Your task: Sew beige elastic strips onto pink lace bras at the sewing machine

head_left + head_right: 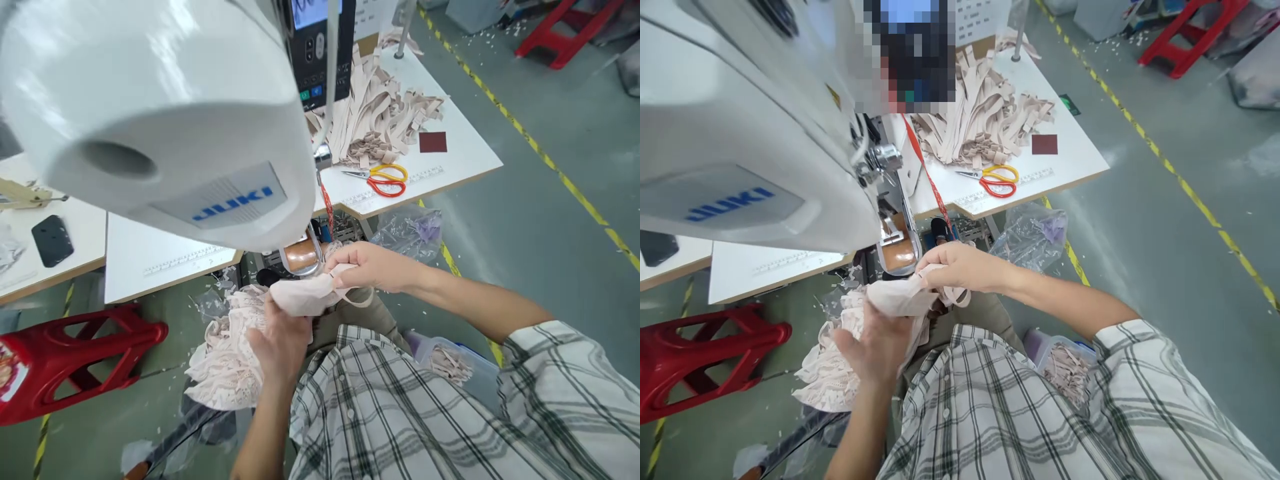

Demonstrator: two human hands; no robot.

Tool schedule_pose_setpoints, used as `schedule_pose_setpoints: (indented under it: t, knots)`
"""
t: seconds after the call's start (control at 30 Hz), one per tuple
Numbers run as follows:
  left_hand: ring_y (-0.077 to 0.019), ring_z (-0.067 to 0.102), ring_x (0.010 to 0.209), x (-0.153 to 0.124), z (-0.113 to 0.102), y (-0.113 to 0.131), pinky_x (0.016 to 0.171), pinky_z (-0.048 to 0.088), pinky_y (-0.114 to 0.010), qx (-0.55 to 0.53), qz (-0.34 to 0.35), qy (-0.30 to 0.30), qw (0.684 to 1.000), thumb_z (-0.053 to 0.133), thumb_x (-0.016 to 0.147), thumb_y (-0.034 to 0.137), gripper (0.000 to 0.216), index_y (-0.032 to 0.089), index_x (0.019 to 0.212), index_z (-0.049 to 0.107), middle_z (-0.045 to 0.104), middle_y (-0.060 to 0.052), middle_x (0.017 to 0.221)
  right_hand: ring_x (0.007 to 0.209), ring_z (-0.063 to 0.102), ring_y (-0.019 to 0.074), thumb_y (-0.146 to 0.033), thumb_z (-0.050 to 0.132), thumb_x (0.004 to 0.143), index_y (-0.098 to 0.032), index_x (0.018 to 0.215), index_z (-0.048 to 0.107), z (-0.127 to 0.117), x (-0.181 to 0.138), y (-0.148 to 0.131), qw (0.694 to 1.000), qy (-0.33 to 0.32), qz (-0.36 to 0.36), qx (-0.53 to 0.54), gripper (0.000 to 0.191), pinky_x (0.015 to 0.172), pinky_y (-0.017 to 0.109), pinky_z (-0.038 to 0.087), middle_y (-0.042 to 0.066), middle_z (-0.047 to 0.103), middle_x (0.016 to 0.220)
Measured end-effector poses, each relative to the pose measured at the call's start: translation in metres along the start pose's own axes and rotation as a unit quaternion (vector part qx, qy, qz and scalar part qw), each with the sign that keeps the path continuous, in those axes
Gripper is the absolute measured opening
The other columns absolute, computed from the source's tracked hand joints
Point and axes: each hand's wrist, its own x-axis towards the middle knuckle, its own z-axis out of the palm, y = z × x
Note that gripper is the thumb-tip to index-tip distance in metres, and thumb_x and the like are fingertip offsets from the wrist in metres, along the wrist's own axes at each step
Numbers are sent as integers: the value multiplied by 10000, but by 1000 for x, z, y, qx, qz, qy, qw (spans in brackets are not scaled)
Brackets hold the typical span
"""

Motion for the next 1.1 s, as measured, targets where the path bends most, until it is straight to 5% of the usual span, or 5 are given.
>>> schedule_pose_setpoints:
  t: [0.17, 0.3, 0.47, 0.73, 1.1]
  knots:
    - [-317, 659, 1173, 1, -7, 8, 920, 546, -523, -48, 169, -58, 983, 151, 804, 887, 825, 504, 1533, 201, 668, -61, 1318, 646, 580, 111, -287, 657, 698, -185, 845, 676, -4, 19, -49, 987, -131, -8, -92, 180, 610, 235, 419, -4, 682, 772]
    - [-351, 617, 1235, 27, -35, 25, 1049, 484, -483, 190, 395, -74, 896, 671, 761, 690, 699, 420, 1393, 544, 669, -55, 1331, 572, 437, 94, -180, 586, 742, -178, 630, 588, -6, 35, -70, 912, -44, -79, -399, 112, 547, 253, 289, -21, 559, 623]
    - [-327, 695, 1097, 66, -56, 38, 1092, 465, -390, 472, 292, -146, 819, 883, 624, 455, 540, 278, 1122, 771, 775, -81, 1094, 537, 306, 86, -168, 559, 773, -185, 570, 430, -4, 40, -70, 862, 1, -96, -497, 242, 534, 289, 199, -29, 424, 551]
    - [-314, 698, 1035, 84, -53, 46, 1078, 461, -408, 506, 301, -193, 785, 846, 691, 329, 401, 313, 1087, 786, 772, -65, 888, 554, 347, 95, -174, 563, 823, -171, 600, 516, -4, 36, -65, 861, 21, -72, -502, 228, 560, 286, 234, -17, 461, 569]
    - [-239, 699, 881, 50, -27, 42, 690, 509, -238, 598, 305, -106, 734, 705, 832, 309, 498, 285, 1327, 650, 762, -68, 970, 1017, 563, 215, -213, 579, 915, -227, 896, 732, -18, 36, -8, 827, 158, -297, -450, 155, 935, 376, 417, 51, 670, 1008]
